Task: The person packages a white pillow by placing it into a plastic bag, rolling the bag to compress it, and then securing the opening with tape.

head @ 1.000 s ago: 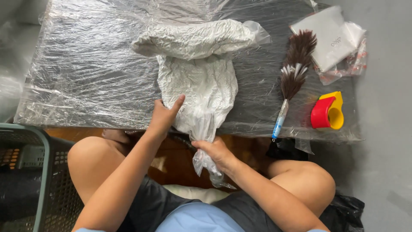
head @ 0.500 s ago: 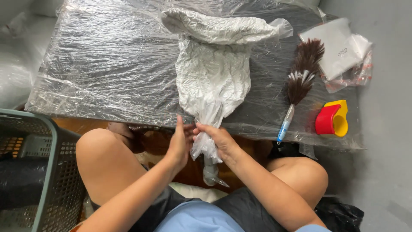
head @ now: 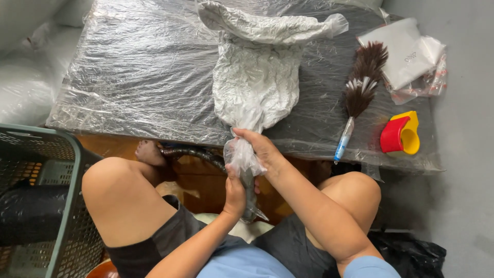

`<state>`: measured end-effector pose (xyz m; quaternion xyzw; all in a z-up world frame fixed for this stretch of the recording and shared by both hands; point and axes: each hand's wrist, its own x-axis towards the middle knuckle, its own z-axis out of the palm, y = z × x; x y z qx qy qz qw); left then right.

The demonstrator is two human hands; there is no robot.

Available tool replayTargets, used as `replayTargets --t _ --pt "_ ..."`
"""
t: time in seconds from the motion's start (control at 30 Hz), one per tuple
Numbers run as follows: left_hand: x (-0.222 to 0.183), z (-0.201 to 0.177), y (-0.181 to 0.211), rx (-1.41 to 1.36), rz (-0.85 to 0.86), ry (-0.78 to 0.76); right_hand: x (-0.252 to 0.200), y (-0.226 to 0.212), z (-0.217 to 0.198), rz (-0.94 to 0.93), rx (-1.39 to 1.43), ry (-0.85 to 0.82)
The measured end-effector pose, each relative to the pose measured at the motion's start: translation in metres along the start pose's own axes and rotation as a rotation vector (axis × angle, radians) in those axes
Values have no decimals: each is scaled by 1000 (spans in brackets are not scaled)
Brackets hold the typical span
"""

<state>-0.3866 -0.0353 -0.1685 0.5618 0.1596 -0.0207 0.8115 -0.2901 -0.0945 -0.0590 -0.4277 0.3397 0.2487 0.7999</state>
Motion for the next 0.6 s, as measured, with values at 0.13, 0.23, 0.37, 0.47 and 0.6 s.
replayTargets --t 0.13,0.23,0.37,0.47,0.6 --pt "-11 3 21 71 15 5 -14 -10 2 61 19 -7" --pt "-15 4 34 153 74 -16 14 -13 -5 63 29 -75" --pt "-30 7 60 220 143 -18 48 -14 -19 82 32 -152" --pt "-26 -3 34 249 162 -25 76 -15 -30 80 14 -180" --pt "-21 -14 12 298 170 -15 87 -13 -31 81 10 -191"
